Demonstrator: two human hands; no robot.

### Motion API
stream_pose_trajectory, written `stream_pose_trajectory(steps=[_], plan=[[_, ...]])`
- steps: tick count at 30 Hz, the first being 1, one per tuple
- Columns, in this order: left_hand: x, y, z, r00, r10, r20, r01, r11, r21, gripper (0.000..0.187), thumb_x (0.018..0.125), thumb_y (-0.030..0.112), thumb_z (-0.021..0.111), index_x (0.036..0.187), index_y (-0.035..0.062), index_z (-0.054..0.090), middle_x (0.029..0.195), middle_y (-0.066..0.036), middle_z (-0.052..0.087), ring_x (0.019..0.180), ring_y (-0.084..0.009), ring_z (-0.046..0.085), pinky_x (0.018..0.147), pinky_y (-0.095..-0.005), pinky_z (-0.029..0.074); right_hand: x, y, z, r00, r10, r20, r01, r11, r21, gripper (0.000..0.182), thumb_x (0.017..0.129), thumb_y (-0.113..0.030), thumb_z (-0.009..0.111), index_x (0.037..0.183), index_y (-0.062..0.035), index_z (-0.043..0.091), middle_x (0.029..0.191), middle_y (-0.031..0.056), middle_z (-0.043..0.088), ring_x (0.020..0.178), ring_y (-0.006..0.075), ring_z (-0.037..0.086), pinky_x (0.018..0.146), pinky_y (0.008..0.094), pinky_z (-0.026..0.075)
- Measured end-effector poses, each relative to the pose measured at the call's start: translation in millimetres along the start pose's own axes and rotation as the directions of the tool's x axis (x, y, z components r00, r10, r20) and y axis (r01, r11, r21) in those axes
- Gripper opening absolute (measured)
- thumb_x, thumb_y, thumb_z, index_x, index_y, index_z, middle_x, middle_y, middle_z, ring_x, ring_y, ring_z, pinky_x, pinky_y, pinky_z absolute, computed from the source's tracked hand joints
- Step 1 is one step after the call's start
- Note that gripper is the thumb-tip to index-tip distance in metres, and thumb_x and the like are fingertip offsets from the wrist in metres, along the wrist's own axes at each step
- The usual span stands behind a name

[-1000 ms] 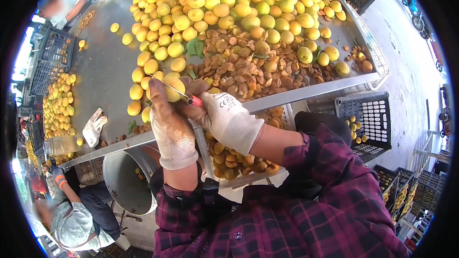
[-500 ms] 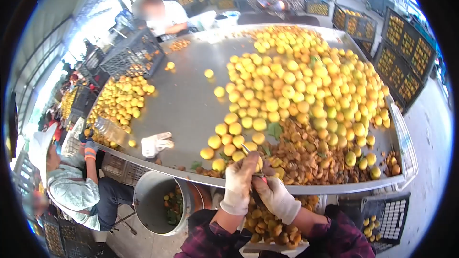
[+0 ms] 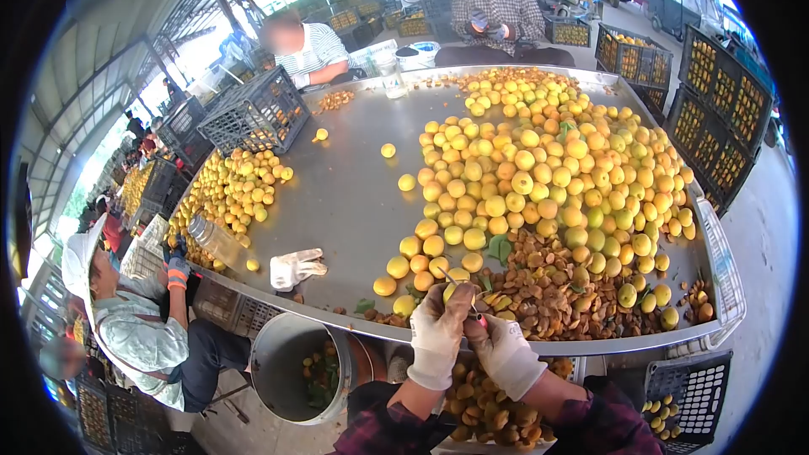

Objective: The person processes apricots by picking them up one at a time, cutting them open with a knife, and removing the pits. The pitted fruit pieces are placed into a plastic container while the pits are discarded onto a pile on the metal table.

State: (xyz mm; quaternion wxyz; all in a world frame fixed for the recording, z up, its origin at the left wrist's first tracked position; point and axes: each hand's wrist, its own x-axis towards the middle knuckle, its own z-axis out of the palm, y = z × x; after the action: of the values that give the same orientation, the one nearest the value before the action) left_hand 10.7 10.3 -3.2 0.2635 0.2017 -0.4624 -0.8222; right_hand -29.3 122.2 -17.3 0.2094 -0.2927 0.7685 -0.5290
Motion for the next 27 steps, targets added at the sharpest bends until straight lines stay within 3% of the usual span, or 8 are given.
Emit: stream_pose_trajectory(steps=[1, 2, 5, 10, 13, 22, 24, 27], plan=[[-2.9, -3.5, -0.9, 1.000, -0.004, -0.002, 0.004, 1.000, 0.001, 0.031, 0.095, 0.017, 0.069, 0.115, -0.0026, 0.057, 0.087, -0.004, 0.066, 0.068, -0.0050, 0.055, 0.057, -0.0201, 0.045, -2.3, 8.6, 8.1, 0.999, 0.002, -0.041, 0.002, 0.995, 0.101, 0.047, 0.101, -0.044, 0.053, 0.091, 0.0018, 0.061, 0.076, 0.0240, 0.063, 0.076, 0.0478, 0.060, 0.064, 0.0478, 0.047], [-5.2, -6.2, -2.2, 1.000, -0.028, -0.008, 0.028, 0.999, 0.044, 0.032, 0.094, 0.022, 0.069, 0.112, -0.0027, 0.059, 0.087, -0.004, 0.067, 0.070, -0.0067, 0.058, 0.060, -0.0209, 0.047, -5.2, 13.3, 13.4, 0.999, 0.006, -0.042, -0.001, 0.995, 0.103, 0.047, 0.101, -0.044, 0.053, 0.091, 0.0018, 0.061, 0.076, 0.0240, 0.063, 0.076, 0.0478, 0.060, 0.064, 0.0478, 0.047], [-3.0, -4.7, 1.4, 0.999, -0.038, -0.030, 0.040, 0.996, 0.076, 0.036, 0.094, 0.030, 0.070, 0.106, -0.0028, 0.063, 0.083, -0.003, 0.068, 0.067, -0.0078, 0.061, 0.058, -0.0218, 0.047, -4.3, 21.1, 22.3, 0.967, -0.153, -0.205, 0.121, 0.980, -0.157, 0.044, 0.102, -0.040, 0.051, 0.094, 0.0027, 0.061, 0.075, 0.0224, 0.064, 0.071, 0.0430, 0.062, 0.063, 0.0446, 0.047], [1.7, 6.5, 7.3, 0.984, -0.136, -0.116, 0.146, 0.985, 0.089, 0.031, 0.093, 0.025, 0.071, 0.102, -0.0044, 0.064, 0.083, -0.005, 0.067, 0.063, -0.0110, 0.062, 0.055, -0.0237, 0.048, -11.2, 34.0, 31.6, 0.999, 0.032, -0.004, -0.027, 0.885, 0.465, 0.053, 0.098, -0.053, 0.056, 0.097, -0.0005, 0.063, 0.078, 0.0022, 0.065, 0.073, 0.0130, 0.059, 0.063, 0.0317, 0.046], [2.6, 4.2, 1.2, 0.980, -0.178, -0.084, 0.179, 0.984, 0.009, 0.030, 0.092, 0.022, 0.072, 0.103, -0.0053, 0.064, 0.083, -0.005, 0.065, 0.062, -0.0141, 0.064, 0.054, -0.0260, 0.050, -9.6, 30.0, 26.1, 0.974, 0.144, 0.176, -0.219, 0.798, 0.561, 0.060, 0.094, -0.062, 0.056, 0.098, -0.0027, 0.065, 0.080, -0.0044, 0.062, 0.076, 0.0053, 0.054, 0.064, 0.0252, 0.046], [3.6, 2.1, 1.9, 0.971, -0.234, -0.041, 0.236, 0.969, 0.068, 0.029, 0.095, 0.022, 0.068, 0.103, -0.0060, 0.064, 0.087, -0.004, 0.064, 0.069, -0.0103, 0.060, 0.059, -0.0253, 0.050, -11.4, 10.4, -3.7, 0.795, 0.284, 0.535, -0.594, 0.537, 0.598, 0.055, 0.095, -0.060, 0.055, 0.105, -0.0069, 0.064, 0.082, -0.0037, 0.062, 0.070, 0.0067, 0.058, 0.056, 0.0258, 0.044], [6.0, -2.7, -0.1, 0.978, -0.206, -0.045, 0.208, 0.977, 0.046, 0.028, 0.095, 0.024, 0.068, 0.098, -0.0035, 0.065, 0.082, -0.006, 0.065, 0.062, -0.0153, 0.064, 0.055, -0.0276, 0.052, -8.2, 10.6, 1.2, 0.883, 0.236, 0.405, -0.449, 0.676, 0.585, 0.056, 0.095, -0.062, 0.053, 0.097, -0.0069, 0.064, 0.075, -0.0040, 0.060, 0.065, 0.0073, 0.057, 0.054, 0.0249, 0.043], [9.6, -6.1, -5.0, 0.976, -0.219, 0.006, 0.218, 0.974, 0.067, 0.027, 0.096, 0.019, 0.066, 0.109, -0.0051, 0.064, 0.088, 0.001, 0.062, 0.078, -0.0045, 0.055, 0.068, -0.0205, 0.047, -3.6, 15.9, -2.4, 0.967, 0.132, 0.220, -0.217, 0.876, 0.430, 0.060, 0.096, -0.063, 0.051, 0.087, -0.0050, 0.063, 0.068, -0.0020, 0.059, 0.061, 0.0094, 0.056, 0.053, 0.0271, 0.041]])
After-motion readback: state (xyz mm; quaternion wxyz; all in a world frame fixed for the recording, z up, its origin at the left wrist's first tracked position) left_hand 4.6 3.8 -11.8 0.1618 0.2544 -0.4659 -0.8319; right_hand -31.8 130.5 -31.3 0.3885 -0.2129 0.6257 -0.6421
